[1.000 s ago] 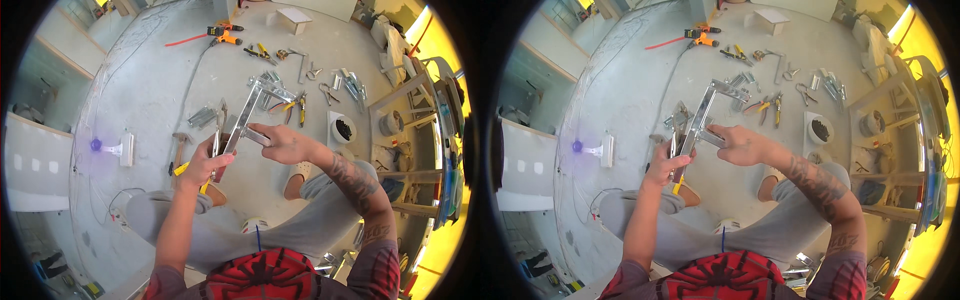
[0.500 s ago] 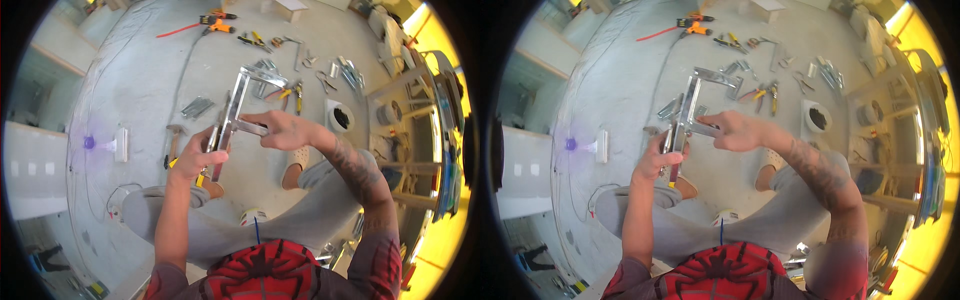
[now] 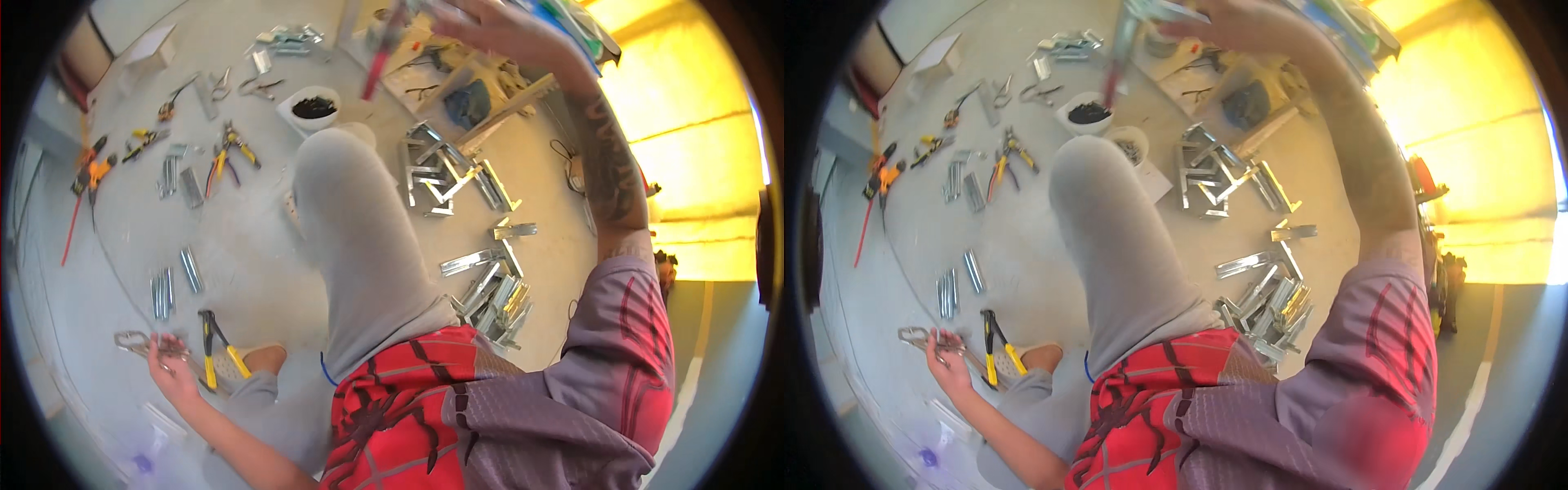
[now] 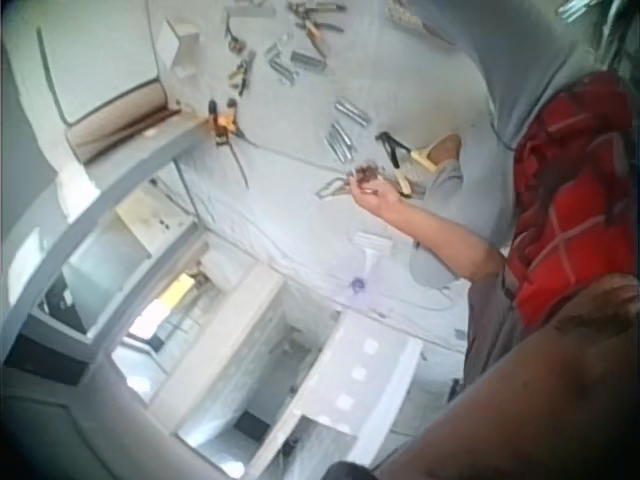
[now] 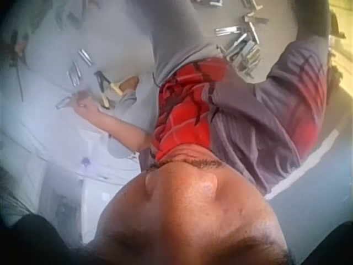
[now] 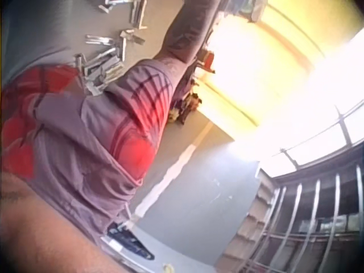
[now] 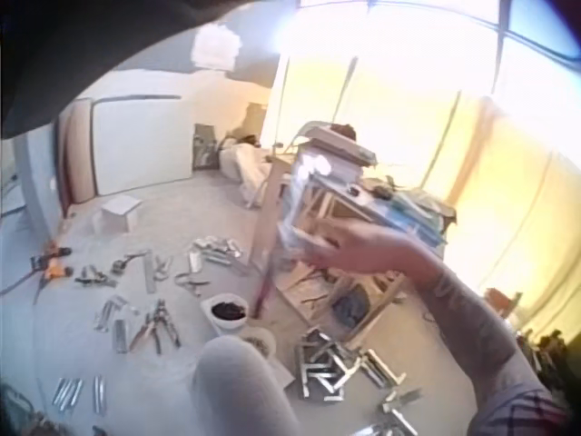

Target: Assemble metal frame components using clamps, a drill, and a rivet tool.

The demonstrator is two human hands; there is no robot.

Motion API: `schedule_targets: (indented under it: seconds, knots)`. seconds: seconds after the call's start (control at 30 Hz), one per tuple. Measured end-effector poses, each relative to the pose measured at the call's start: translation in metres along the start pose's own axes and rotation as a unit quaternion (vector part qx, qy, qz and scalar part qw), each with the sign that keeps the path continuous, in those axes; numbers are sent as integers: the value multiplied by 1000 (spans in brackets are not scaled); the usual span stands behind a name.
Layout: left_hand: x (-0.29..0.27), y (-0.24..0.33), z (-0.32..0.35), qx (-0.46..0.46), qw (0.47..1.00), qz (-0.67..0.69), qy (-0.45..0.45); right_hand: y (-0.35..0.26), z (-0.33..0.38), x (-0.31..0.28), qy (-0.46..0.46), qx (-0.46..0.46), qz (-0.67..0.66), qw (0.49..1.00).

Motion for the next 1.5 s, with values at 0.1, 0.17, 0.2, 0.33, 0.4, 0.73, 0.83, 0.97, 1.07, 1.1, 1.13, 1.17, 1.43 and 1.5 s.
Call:
schedule_targets:
  seconds: [0.1, 0.17, 0.2, 0.33, 0.4, 0.73, 0.83, 0.97, 1.07, 1.1, 1.13, 1.17, 1.43, 1.5]
  knots:
    - [5, -14, 0, -46, 999, 6, 0, 83, 22, 85, -116, 23, 55, 991]
    - [6, -19, 1, -67, 998, -16, -8, 117, 22, 172, -161, -1, 71, 984]
    - [5, -21, 1, -77, 997, -26, -9, 132, 20, 215, -194, -3, 108, 975]
    - [-2, -32, 3, -104, 992, -63, -47, 165, 15, 350, -256, -4, 19, 966]
    - [-11, -38, 4, -107, 991, -77, -12, 179, 4, 376, -253, -9, -8, 967]
    - [-43, -57, 7, -158, 981, -106, 43, 178, -48, 407, -149, -36, -19, 988]
    - [-46, -61, 5, -164, 981, -77, 69, 178, -54, 431, -153, -16, 90, 984]
    - [-39, -65, 6, -155, 979, -124, 44, 175, -42, 460, -147, 16, 197, 969]
    - [-38, -67, 9, -165, 977, -111, 72, 162, -17, 454, -54, -11, 172, 984]
    - [-37, -68, 9, -162, 979, -110, 65, 156, -6, 447, -24, -26, 158, 987]
    - [-36, -69, 9, -167, 979, -104, 45, 153, 11, 435, 50, 5, 81, 995]
    - [-40, -71, 10, -175, 976, -114, 59, 152, 33, 422, 127, 41, 12, 991]
    - [-49, -95, 6, -258, 956, -137, 10, 76, 210, 463, -35, 249, -220, 943]
    - [-49, -99, 9, -277, 951, -139, 16, 52, 222, 471, -25, 258, -267, 928]
Point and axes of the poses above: each hand's wrist, its own z-axis away from the middle knuckle, its own x-axis out of the palm, y = z × x, the point moved 5 cm from there along -z, towards the middle knuckle, and after that the axes turned 11 degrees about z, right-handed, at the moved point
